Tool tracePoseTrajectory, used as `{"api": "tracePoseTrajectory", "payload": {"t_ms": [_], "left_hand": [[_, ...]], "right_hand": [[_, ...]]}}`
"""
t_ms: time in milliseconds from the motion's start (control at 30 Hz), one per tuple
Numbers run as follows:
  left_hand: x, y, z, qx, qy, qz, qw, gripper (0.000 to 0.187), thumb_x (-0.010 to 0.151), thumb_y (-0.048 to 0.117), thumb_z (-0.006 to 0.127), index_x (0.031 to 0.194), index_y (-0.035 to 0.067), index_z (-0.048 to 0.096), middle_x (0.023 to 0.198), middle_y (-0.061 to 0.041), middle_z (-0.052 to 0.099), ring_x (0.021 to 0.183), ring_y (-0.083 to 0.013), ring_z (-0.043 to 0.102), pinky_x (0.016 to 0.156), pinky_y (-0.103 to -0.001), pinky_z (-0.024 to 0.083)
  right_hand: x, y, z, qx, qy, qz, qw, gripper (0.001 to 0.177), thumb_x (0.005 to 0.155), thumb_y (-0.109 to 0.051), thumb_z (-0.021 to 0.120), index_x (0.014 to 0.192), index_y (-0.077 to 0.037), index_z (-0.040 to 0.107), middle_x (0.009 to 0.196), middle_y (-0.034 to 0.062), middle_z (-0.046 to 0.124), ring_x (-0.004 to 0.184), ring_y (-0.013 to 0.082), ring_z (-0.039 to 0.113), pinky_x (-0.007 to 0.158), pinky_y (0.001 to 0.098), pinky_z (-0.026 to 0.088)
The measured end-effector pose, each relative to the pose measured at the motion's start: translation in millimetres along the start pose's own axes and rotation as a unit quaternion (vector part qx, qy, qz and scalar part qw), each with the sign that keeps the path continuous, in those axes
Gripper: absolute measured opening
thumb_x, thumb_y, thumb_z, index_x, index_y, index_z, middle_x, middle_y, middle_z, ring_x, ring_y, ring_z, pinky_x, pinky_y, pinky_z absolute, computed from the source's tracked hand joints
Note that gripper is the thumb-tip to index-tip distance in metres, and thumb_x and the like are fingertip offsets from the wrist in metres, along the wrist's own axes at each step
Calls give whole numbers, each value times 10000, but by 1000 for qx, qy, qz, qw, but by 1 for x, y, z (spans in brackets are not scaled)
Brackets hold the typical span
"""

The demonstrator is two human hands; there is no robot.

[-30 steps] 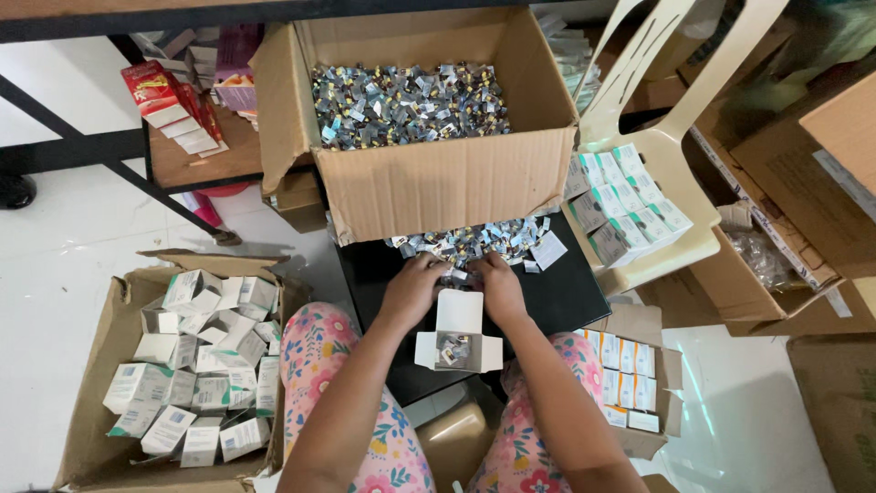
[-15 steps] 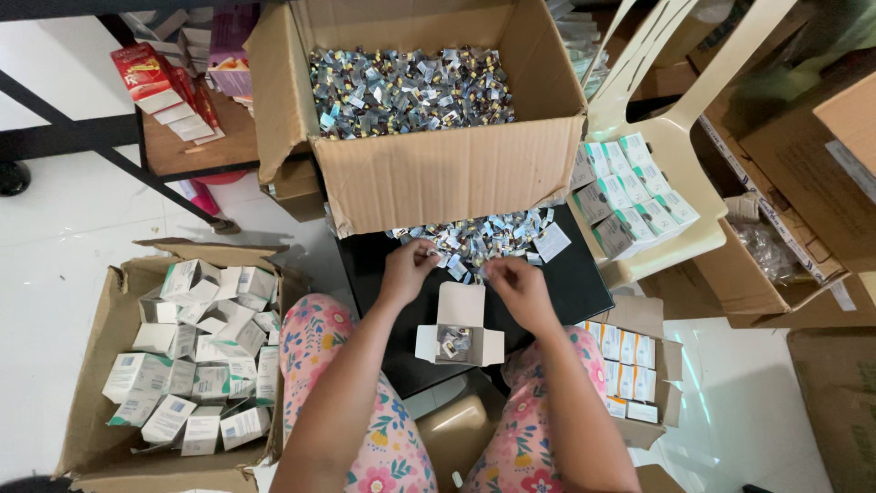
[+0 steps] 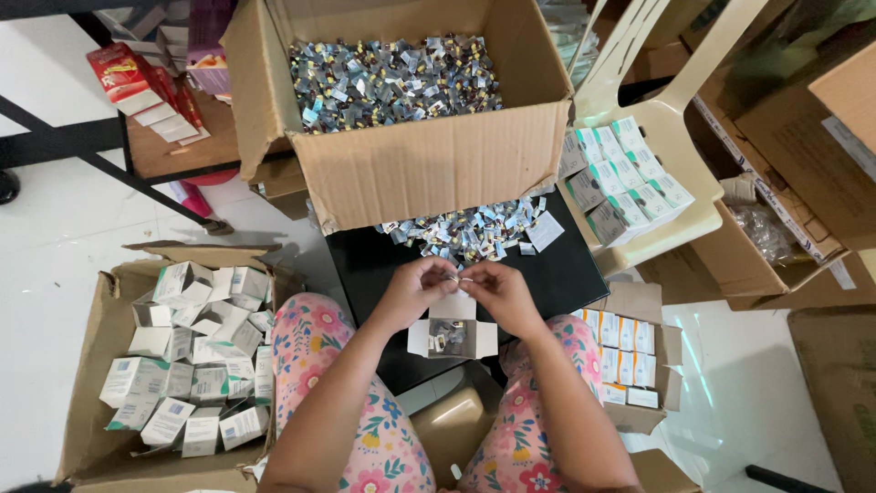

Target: The person sits on a low stool and repeatedly picks small foil-wrapped items from a large cardboard box, placing them into small white boxes. They close the small boxes and set them aside in a larger box to the left.

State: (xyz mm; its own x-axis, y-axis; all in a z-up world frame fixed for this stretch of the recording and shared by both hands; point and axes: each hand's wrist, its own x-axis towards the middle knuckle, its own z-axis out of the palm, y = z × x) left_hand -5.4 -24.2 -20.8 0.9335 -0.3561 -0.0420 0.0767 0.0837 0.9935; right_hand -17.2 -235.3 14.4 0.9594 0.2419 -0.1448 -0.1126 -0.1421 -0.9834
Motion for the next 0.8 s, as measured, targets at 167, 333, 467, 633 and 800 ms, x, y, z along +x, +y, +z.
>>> {"api": "tracePoseTrajectory", "payload": {"t_ms": [167,333,467,633,800], "left_hand": [[-20,51,-4,171,-76,41,982,230,856,87,750,1071,12,713,939,-81,772,876,-156,758,790,-297,584],[-30,91,1,268,-113,68,954,236,869,147,754,1071,30,726,943,-123,751,821,-217,750,744,-319,565],[-38,138,9,187,-51,84,977,166,903,127,727,1044,43,753,918,-94,764,782,-191,742,667,-329,558],[-100,216,28,-7,-179,242,954,125,971,113,696,1089,99,733,1012,-43,768,823,-148,739,741,-314,603],[-117,237,36,-140,-334,275,891,135,975,140,695,1096,91,729,993,-48,755,826,-143,723,749,-310,594]], "right_hand": [[-19,-25,-31,-93,-184,-48,977,185,907,-35,751,1082,25,739,996,32,726,914,82,655,798,250,549],[-13,-23,-33,-127,-55,17,990,147,916,-72,741,1038,10,755,897,35,737,807,72,644,702,249,528],[-3,-16,-35,-106,-5,8,994,131,919,-82,726,1031,-19,752,908,32,760,830,60,663,726,237,536],[-5,-19,-26,-252,-12,-52,966,112,882,-43,725,988,-52,761,941,71,657,762,167,636,664,289,522],[-9,-28,-14,-322,-105,-174,924,226,797,53,684,949,-77,791,1001,102,603,965,262,609,839,355,508]]}}
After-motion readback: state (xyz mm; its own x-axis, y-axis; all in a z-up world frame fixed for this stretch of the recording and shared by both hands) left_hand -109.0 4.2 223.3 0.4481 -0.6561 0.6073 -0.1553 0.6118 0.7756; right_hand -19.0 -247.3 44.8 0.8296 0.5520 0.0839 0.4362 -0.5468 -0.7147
